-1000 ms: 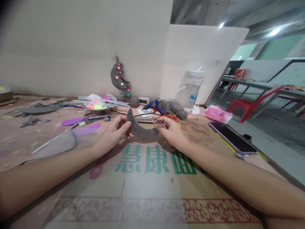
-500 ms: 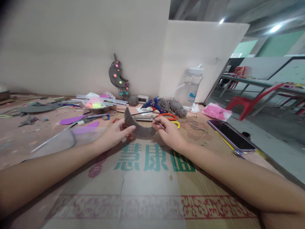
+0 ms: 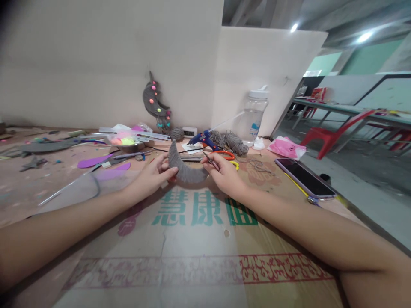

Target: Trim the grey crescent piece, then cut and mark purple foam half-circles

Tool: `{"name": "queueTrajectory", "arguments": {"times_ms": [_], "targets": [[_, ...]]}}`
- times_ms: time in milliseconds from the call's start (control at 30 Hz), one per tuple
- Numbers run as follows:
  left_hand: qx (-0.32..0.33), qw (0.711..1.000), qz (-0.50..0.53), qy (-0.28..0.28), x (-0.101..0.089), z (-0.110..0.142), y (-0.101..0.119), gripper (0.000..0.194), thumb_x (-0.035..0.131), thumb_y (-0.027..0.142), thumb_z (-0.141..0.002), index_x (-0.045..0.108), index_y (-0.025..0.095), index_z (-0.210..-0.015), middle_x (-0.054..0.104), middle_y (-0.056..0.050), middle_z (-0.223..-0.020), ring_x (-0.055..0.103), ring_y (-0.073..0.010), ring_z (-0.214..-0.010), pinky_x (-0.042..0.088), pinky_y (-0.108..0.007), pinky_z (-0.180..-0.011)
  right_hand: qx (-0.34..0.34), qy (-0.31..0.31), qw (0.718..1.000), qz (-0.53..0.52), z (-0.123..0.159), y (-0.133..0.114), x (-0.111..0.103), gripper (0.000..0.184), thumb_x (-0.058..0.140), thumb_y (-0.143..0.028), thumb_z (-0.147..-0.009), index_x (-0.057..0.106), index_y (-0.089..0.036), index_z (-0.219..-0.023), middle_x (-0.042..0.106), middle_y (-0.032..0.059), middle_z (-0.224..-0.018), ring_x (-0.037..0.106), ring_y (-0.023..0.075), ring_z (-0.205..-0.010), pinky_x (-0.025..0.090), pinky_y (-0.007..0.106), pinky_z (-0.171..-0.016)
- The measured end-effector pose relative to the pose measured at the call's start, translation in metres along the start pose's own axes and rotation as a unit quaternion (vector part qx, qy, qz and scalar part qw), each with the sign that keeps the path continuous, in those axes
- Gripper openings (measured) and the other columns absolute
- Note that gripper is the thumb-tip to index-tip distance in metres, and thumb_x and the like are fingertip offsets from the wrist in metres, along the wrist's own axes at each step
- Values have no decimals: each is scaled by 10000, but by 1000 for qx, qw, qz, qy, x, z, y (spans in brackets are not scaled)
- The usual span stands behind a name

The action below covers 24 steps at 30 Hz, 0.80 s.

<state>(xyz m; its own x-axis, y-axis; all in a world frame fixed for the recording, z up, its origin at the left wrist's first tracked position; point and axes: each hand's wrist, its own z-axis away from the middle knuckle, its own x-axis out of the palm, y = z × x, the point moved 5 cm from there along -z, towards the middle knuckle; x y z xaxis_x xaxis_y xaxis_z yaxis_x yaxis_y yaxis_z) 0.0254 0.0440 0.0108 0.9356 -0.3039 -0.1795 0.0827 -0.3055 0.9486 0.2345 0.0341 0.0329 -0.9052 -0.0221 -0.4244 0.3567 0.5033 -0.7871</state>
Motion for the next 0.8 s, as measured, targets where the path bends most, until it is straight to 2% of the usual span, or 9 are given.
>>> {"name": "queueTrajectory", "arguments": {"times_ms": [100,200,267,400,500,567,667,733,800], "targets": [[40,997,-64,24,-2,3,6,724,555,232,-845,304,194,-1523,676,-30,-915,642,-158,-794,514,-281,-753,22,-2,999,-40,-3,8,-1,247,603,-440,-887,560,-206,-954,504,-35,-734,436,105,-581,374,244,-533],[120,973,-194,30,-2,10,21,712,525,139,-784,428,215,-1485,606,-102,-1328,575,-217,-1188,433,-371,-1055,66,-24,993,-98,-3,14,1,295,634,-485,-868,567,-217,-974,430,-69,-662,382,89,-507,304,231,-462],[138,964,-227,27,-1,12,25,665,533,114,-746,543,220,-1403,558,-86,-1419,493,-246,-1315,356,-399,-1142,92,-50,985,-140,0,12,5,336,636,-516,-868,575,-219,-1014,406,-84,-624,362,81,-459,262,226,-424],[68,985,-142,65,-12,7,15,369,571,214,-834,689,197,-1183,696,-55,-1089,640,-210,-1006,508,-325,-920,78,-76,981,-161,1,0,4,405,489,-584,-955,602,-199,-1012,587,-27,-597,492,110,-448,345,241,-441],[19,991,-53,125,-24,2,4,439,522,465,-951,629,183,-1270,664,-24,-847,606,-142,-732,506,-248,-705,39,-81,994,-61,-1,-9,-4,493,381,-595,-997,655,-191,-930,728,69,-765,657,176,-645,504,296,-589],[-6,993,-6,121,-25,-1,-1,561,448,573,-972,570,172,-1345,648,-16,-768,566,-124,-643,473,-223,-617,2,-176,984,34,3,-16,1,504,405,-612,-984,699,-203,-986,755,88,-909,694,209,-807,546,332,-689],[-26,996,-3,85,-20,0,-3,629,394,634,-972,566,156,-1344,601,-1,-635,507,-121,-552,406,-215,-526,-42,-368,927,61,20,-30,17,572,405,-689,-949,703,-204,-888,751,111,-1013,690,226,-934,542,343,-744],[-30,996,-36,76,-18,2,-1,630,387,653,-965,640,142,-1231,518,18,-550,443,-119,-497,346,-225,-478,-23,-405,914,1,27,-36,22,662,305,-733,-948,609,-192,-718,746,136,-987,687,224,-912,528,334,-712],[-22,995,-66,73,-16,4,2,622,394,662,-957,684,139,-1127,443,34,-519,379,-115,-472,293,-239,-461,13,-381,924,-37,27,-36,23,655,279,-730,-956,541,-190,-695,735,130,-927,678,206,-848,509,316,-688]]}}
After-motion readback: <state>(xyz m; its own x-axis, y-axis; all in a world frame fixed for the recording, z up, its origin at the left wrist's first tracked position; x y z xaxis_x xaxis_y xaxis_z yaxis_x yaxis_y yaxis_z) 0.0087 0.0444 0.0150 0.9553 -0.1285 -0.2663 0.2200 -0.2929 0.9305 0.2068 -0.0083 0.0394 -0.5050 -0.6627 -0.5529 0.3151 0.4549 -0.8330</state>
